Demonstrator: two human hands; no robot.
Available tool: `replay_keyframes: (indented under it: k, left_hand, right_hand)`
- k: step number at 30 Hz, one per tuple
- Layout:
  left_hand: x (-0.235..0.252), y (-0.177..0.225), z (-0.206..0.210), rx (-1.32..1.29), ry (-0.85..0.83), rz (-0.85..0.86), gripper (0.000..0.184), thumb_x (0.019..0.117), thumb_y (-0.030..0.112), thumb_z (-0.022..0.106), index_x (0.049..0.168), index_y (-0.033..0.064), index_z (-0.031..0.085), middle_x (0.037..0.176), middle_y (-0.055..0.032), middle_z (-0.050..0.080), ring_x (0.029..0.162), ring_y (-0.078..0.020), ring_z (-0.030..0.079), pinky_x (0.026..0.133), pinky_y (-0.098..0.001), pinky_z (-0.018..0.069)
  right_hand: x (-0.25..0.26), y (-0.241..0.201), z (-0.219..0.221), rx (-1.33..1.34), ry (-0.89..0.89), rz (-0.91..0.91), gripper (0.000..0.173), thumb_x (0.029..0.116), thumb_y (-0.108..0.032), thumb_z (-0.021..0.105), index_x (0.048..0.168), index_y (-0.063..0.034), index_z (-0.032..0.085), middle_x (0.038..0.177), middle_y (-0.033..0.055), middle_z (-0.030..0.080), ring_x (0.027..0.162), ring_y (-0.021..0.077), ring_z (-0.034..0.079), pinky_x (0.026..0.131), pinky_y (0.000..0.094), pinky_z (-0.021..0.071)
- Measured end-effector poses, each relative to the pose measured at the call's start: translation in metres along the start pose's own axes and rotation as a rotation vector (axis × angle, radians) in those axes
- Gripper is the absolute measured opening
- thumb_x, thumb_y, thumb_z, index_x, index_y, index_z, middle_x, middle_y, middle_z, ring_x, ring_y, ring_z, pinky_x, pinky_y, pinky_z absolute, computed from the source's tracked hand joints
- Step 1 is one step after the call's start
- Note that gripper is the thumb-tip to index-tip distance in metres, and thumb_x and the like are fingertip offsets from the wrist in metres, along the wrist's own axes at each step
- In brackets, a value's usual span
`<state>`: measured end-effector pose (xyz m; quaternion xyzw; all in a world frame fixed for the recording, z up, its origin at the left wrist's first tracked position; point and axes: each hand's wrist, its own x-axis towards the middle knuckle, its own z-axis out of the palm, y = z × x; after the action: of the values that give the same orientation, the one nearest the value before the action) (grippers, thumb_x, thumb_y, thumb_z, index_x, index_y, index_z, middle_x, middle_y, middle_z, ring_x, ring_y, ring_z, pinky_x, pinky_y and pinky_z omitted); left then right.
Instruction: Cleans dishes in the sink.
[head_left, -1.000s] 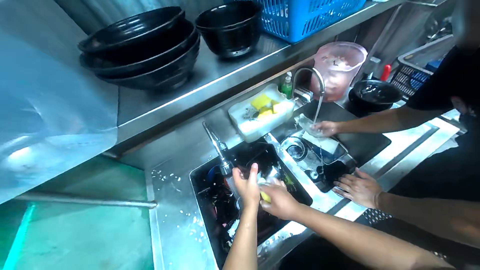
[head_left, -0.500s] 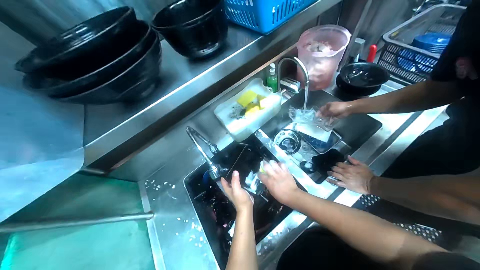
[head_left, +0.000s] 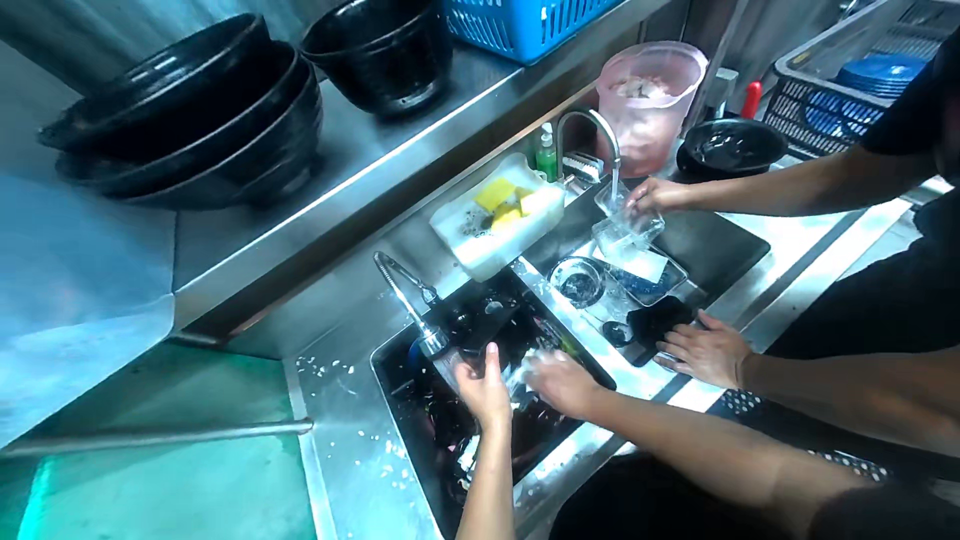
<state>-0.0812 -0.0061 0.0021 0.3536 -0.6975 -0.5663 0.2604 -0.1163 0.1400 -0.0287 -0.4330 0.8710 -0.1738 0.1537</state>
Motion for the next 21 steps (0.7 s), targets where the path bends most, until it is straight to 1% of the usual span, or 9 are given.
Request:
replay_keyframes:
  k: [3, 6, 9, 11, 12, 13, 15, 17, 21]
  left_hand:
    - [-0.004, -0.004, -0.001, 0.061, -0.010, -0.056, 0.040, 0.0898, 0.034, 0.080, 0.103, 0.0033, 0.058, 0.084, -0.0092, 0.061, 0.076, -0.0188, 0.061, 0.070, -0.0402, 0.0533]
    - [0.000, 0.000, 0.002, 0.128, -0.039, -0.153, 0.059, 0.0848, 0.044, 0.084, 0.118, 0.0026, 0.058, 0.098, -0.0145, 0.066, 0.091, -0.0257, 0.066, 0.080, -0.0495, 0.0553]
    - [0.018, 0.011, -0.003, 0.193, -0.208, -0.213, 0.078, 0.0827, 0.054, 0.082, 0.134, 0.0025, 0.055, 0.117, -0.0188, 0.068, 0.110, -0.0310, 0.066, 0.094, -0.0559, 0.0544]
    - [0.036, 0.020, -0.019, 0.230, -0.379, -0.214, 0.077, 0.0881, 0.058, 0.075, 0.137, 0.0026, 0.052, 0.121, -0.0214, 0.064, 0.106, -0.0333, 0.063, 0.088, -0.0557, 0.0539]
    - [0.041, 0.020, -0.028, 0.182, -0.453, -0.191, 0.065, 0.0924, 0.054, 0.071, 0.133, 0.0070, 0.053, 0.115, -0.0178, 0.063, 0.094, -0.0290, 0.061, 0.076, -0.0497, 0.0521]
    - [0.041, 0.019, -0.038, 0.088, -0.534, -0.173, 0.057, 0.0952, 0.046, 0.069, 0.140, 0.0151, 0.050, 0.122, -0.0127, 0.064, 0.094, -0.0239, 0.063, 0.075, -0.0444, 0.0534]
    - [0.029, 0.014, -0.043, -0.064, -0.629, -0.131, 0.087, 0.0838, 0.033, 0.078, 0.156, 0.0209, 0.033, 0.142, -0.0124, 0.056, 0.116, -0.0256, 0.063, 0.094, -0.0477, 0.0568]
    - [0.002, 0.013, -0.024, -0.129, -0.515, -0.097, 0.107, 0.0708, 0.023, 0.089, 0.156, 0.0114, 0.025, 0.136, -0.0141, 0.057, 0.118, -0.0213, 0.063, 0.098, -0.0419, 0.0572]
    - [-0.022, 0.005, -0.002, -0.176, -0.116, -0.096, 0.060, 0.0803, 0.012, 0.084, 0.132, 0.0019, 0.055, 0.110, -0.0132, 0.069, 0.097, -0.0186, 0.070, 0.084, -0.0397, 0.0613]
  right_hand:
    - [0.000, 0.013, -0.003, -0.189, -0.076, 0.028, 0.032, 0.1029, -0.008, 0.050, 0.132, -0.0131, 0.063, 0.144, 0.0123, 0.055, 0.133, 0.0373, 0.051, 0.106, 0.0585, 0.0429]
    - [0.003, 0.010, -0.027, -0.359, -0.204, 0.007, 0.036, 0.1039, -0.003, 0.045, 0.134, -0.0119, 0.061, 0.150, 0.0088, 0.052, 0.135, 0.0358, 0.050, 0.111, 0.0563, 0.0394]
    - [0.005, 0.014, -0.024, -0.292, -0.162, -0.022, 0.032, 0.1027, -0.003, 0.048, 0.128, -0.0117, 0.066, 0.147, 0.0120, 0.055, 0.136, 0.0405, 0.050, 0.110, 0.0657, 0.0377]
    - [0.008, 0.016, -0.020, -0.188, -0.105, 0.000, 0.028, 0.1021, -0.007, 0.051, 0.124, -0.0128, 0.068, 0.148, 0.0132, 0.054, 0.137, 0.0435, 0.047, 0.105, 0.0692, 0.0392]
    - [0.009, 0.016, -0.020, -0.125, -0.046, 0.044, 0.026, 0.1006, -0.013, 0.056, 0.121, -0.0167, 0.071, 0.147, 0.0106, 0.055, 0.136, 0.0413, 0.047, 0.104, 0.0672, 0.0416]
    - [0.008, 0.012, -0.023, -0.047, 0.012, 0.087, 0.024, 0.0984, -0.018, 0.061, 0.120, -0.0186, 0.073, 0.146, 0.0103, 0.056, 0.137, 0.0413, 0.046, 0.104, 0.0666, 0.0421]
    - [0.009, -0.001, -0.037, 0.102, 0.133, 0.153, 0.021, 0.0955, -0.027, 0.068, 0.113, -0.0196, 0.077, 0.141, 0.0083, 0.060, 0.135, 0.0385, 0.048, 0.104, 0.0641, 0.0442]
    - [0.013, -0.024, -0.051, 0.222, 0.163, 0.176, 0.021, 0.0937, -0.028, 0.069, 0.109, -0.0161, 0.076, 0.132, 0.0067, 0.065, 0.131, 0.0352, 0.051, 0.105, 0.0612, 0.0445]
    - [0.008, -0.032, -0.039, 0.019, 0.067, -0.059, 0.024, 0.0997, -0.027, 0.059, 0.115, -0.0132, 0.071, 0.122, 0.0053, 0.069, 0.125, 0.0277, 0.056, 0.103, 0.0521, 0.0432]
